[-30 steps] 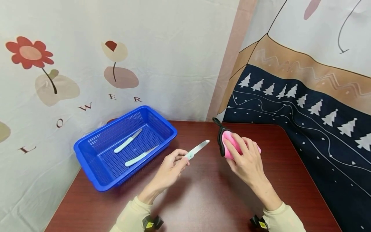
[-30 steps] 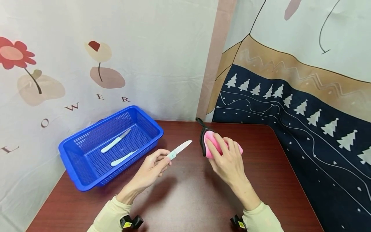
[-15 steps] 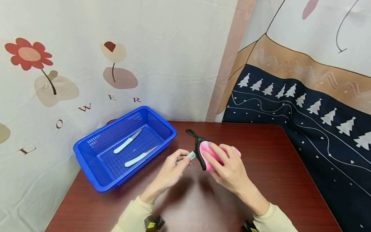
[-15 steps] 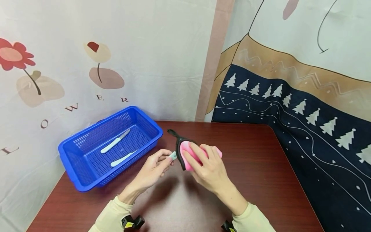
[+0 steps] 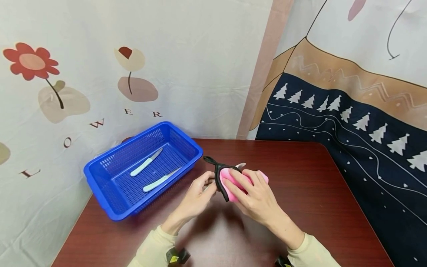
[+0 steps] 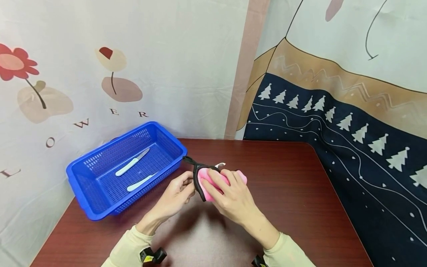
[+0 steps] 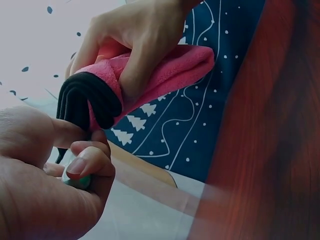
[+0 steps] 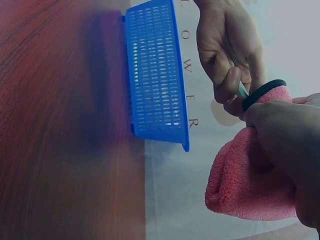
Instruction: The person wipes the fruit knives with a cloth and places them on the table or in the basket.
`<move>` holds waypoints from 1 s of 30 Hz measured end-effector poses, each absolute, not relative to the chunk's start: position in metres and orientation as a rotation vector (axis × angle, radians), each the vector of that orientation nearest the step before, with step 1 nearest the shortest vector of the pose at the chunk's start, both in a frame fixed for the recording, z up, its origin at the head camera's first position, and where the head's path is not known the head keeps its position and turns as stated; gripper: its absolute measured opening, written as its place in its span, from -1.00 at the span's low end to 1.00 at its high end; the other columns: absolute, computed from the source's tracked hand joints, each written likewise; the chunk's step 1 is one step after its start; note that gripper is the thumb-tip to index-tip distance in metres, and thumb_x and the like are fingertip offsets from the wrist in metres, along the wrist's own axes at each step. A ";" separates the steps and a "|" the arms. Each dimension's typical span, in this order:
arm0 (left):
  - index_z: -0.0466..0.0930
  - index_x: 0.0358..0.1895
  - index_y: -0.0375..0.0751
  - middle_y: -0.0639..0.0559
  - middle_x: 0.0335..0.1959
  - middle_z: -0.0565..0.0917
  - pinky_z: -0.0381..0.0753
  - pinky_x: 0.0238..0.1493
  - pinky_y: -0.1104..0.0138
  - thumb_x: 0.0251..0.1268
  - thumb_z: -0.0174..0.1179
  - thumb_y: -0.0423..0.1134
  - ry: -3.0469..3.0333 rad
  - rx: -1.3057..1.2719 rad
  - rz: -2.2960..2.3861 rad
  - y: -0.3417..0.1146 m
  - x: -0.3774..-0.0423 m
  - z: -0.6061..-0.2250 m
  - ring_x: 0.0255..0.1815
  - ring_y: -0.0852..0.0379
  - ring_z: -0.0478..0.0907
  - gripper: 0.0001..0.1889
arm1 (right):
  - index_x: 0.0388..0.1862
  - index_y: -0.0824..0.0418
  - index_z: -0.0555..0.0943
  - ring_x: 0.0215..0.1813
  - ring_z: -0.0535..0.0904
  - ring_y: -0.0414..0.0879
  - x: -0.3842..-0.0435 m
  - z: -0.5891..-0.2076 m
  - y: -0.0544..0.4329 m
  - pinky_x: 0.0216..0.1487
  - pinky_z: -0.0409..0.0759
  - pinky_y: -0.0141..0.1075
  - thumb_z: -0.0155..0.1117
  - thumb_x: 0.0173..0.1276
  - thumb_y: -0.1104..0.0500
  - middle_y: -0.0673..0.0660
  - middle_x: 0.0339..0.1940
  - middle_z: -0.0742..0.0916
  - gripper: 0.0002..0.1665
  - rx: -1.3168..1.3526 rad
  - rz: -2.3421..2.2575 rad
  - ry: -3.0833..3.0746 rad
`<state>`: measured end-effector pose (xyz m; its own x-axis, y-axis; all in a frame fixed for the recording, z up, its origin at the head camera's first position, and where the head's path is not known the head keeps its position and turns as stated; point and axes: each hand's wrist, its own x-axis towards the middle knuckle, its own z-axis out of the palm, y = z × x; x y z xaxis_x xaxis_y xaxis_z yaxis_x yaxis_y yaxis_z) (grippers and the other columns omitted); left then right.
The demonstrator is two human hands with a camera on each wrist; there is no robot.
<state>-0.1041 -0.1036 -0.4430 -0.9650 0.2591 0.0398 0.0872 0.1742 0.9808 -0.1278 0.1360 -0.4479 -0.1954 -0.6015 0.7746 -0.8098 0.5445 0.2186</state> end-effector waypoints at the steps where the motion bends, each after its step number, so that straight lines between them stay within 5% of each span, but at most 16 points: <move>1: 0.65 0.27 -0.31 -0.25 -0.03 0.79 0.61 -0.31 0.42 0.72 0.07 -0.30 2.296 0.340 1.905 -0.104 -0.104 -0.443 -0.21 0.21 0.66 -0.71 | 0.43 0.10 0.77 0.08 0.68 0.24 -0.128 -0.448 0.136 -0.07 0.64 0.08 0.20 0.71 0.01 0.24 0.37 0.80 -0.52 1.144 0.295 -1.907; 8: 0.63 0.16 -0.32 -0.32 -0.12 0.70 0.45 -0.40 0.46 0.80 0.09 -0.24 2.270 0.366 1.931 -0.104 -0.104 -0.443 -0.37 0.27 0.52 -0.77 | 0.43 0.10 0.76 0.05 0.64 0.23 -0.132 -0.447 0.140 -0.07 0.63 0.08 0.15 0.75 -0.01 0.27 0.35 0.79 -0.53 1.084 0.288 -1.947; 15: 0.62 0.12 -0.30 -0.06 -0.24 0.65 0.32 -0.48 0.47 0.79 0.12 -0.25 2.252 0.362 1.959 -0.105 -0.103 -0.444 -0.50 0.32 0.36 -0.82 | 0.42 0.11 0.76 0.07 0.65 0.26 -0.138 -0.448 0.151 -0.07 0.65 0.08 0.15 0.75 -0.03 0.27 0.35 0.79 -0.52 1.028 0.273 -1.971; 18: 0.62 0.13 -0.29 -0.03 -0.24 0.65 0.30 -0.49 0.47 0.78 0.11 -0.27 2.250 0.358 1.962 -0.106 -0.103 -0.445 -0.51 0.32 0.35 -0.83 | 0.45 0.11 0.74 0.11 0.63 0.27 -0.139 -0.448 0.158 -0.01 0.68 0.10 0.44 0.54 0.03 0.28 0.38 0.77 -0.46 1.007 0.262 -2.018; 22: 0.63 0.14 -0.27 -0.01 -0.24 0.65 0.30 -0.49 0.48 0.77 0.11 -0.30 2.247 0.356 1.967 -0.106 -0.102 -0.446 -0.51 0.31 0.35 -0.84 | 0.48 0.09 0.72 0.15 0.62 0.29 -0.141 -0.446 0.166 0.05 0.70 0.13 0.79 0.08 0.09 0.29 0.41 0.76 -0.09 0.973 0.248 -2.070; 30: 0.65 0.13 -0.24 0.00 -0.23 0.67 0.31 -0.46 0.49 0.75 0.11 -0.30 2.266 0.365 1.966 -0.107 -0.102 -0.446 -0.48 0.30 0.37 -0.85 | 0.45 0.13 0.72 0.14 0.61 0.31 -0.146 -0.444 0.179 0.02 0.68 0.13 0.77 0.05 0.14 0.34 0.41 0.75 -0.10 0.936 0.261 -2.086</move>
<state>-0.1015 -0.1066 -0.4465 -0.9638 0.2579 0.0676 0.1033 0.1273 0.9865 -0.1459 0.1787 -0.4440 -0.3912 -0.5298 0.7525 -0.6990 0.7029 0.1315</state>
